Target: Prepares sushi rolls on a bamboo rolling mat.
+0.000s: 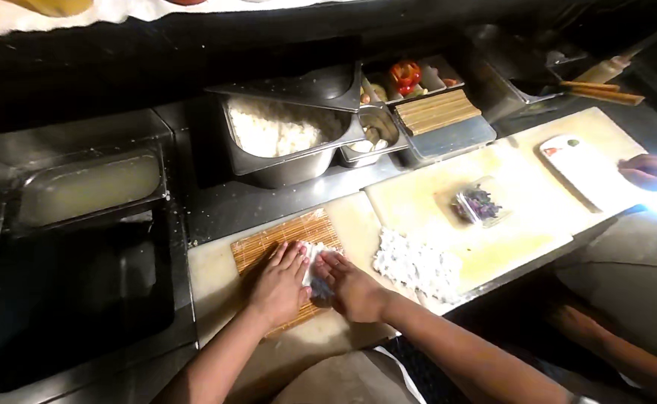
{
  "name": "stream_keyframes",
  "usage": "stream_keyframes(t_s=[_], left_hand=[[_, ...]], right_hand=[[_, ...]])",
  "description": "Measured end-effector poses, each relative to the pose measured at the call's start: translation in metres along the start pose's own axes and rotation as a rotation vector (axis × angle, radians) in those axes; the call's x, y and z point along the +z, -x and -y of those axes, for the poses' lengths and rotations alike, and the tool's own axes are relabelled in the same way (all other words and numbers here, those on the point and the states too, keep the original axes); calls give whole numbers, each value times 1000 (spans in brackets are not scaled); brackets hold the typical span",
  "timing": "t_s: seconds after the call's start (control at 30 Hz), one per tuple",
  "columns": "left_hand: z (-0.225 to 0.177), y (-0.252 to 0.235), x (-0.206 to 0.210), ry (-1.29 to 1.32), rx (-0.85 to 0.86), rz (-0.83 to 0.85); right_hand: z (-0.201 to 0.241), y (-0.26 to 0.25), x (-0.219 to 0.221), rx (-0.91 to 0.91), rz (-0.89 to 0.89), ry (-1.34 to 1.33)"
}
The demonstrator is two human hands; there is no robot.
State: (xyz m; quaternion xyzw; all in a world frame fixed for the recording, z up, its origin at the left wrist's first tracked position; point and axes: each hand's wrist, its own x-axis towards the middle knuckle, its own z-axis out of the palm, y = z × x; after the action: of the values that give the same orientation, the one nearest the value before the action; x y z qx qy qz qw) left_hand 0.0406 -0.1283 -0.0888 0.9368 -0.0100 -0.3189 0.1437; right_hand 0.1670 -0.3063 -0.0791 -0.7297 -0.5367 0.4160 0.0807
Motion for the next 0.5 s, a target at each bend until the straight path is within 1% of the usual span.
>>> stream_keyframes(t_s=[0.03,0.07,0.1,0.13,0.17,0.23,0.27,0.33,0.4,0.43,0.47,0.5], left_hand=[[0,-1,-2,28,-6,-49],[0,-2,-2,71,-18,-112],[-1,-2,0,123,-35,-192],[-2,-3,2,178,-58,-284],[-1,-4,5,219,-88,-367],[-1,-2,9,271,-141,-441],[-4,3,16,256,-152,-455],[-15,17,30,197,-156,-331],[-24,22,47,178,-140,-228],[-27,21,53,177,-123,-232],[-28,18,54,184,-110,-253],[-30,17,49,217,-103,-248]], right_hand=[[0,0,-5,8,-75,-66],[-2,2,-9,4,-194,-127],[-3,6,-7,-1,-270,-118],[-2,11,1,1,-265,-62],[2,14,12,17,-196,15],[11,15,38,72,-54,172],[14,14,48,99,-46,212],[16,11,52,119,-47,241],[15,9,36,102,-34,175],[10,8,24,111,-69,72],[2,9,13,124,-180,-58],[-9,10,9,113,-363,-181]])
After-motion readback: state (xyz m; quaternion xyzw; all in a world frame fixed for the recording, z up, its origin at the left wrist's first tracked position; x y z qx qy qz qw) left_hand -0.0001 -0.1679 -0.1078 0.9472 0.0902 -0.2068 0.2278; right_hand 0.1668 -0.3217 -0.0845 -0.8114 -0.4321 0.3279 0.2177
